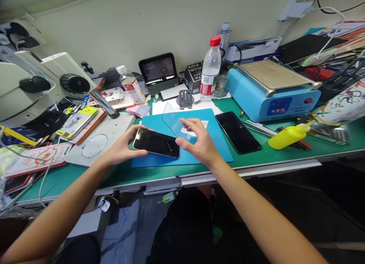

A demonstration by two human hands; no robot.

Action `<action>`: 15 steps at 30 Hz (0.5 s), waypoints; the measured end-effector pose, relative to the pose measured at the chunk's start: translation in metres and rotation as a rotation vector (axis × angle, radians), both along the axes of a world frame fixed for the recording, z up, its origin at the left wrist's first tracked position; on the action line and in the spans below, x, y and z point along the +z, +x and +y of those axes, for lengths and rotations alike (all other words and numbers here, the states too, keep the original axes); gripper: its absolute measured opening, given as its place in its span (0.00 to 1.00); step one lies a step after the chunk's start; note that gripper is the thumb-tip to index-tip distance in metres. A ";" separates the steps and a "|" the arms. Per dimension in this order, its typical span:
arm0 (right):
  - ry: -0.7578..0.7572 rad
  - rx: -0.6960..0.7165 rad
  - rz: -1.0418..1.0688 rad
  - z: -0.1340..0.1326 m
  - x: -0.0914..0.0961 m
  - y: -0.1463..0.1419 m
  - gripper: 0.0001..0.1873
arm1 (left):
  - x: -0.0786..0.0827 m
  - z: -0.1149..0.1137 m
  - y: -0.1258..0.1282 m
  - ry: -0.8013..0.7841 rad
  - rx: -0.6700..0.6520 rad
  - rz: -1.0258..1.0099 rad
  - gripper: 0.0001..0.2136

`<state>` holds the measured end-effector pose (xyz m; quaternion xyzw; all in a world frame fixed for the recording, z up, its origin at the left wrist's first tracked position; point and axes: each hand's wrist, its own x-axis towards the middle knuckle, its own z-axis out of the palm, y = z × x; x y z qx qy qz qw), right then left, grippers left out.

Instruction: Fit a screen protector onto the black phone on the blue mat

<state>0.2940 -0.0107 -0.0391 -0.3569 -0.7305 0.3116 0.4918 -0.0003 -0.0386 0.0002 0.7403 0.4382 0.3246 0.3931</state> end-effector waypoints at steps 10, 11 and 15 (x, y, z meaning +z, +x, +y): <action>0.013 0.258 -0.492 0.062 0.043 -0.012 0.31 | -0.019 0.005 0.011 0.168 0.020 0.524 0.35; 0.019 0.287 -0.538 0.064 0.044 -0.010 0.31 | -0.018 0.006 0.011 0.177 -0.001 0.558 0.35; 0.054 0.309 -0.645 0.064 0.039 0.003 0.34 | -0.002 0.014 0.008 0.171 -0.012 0.653 0.46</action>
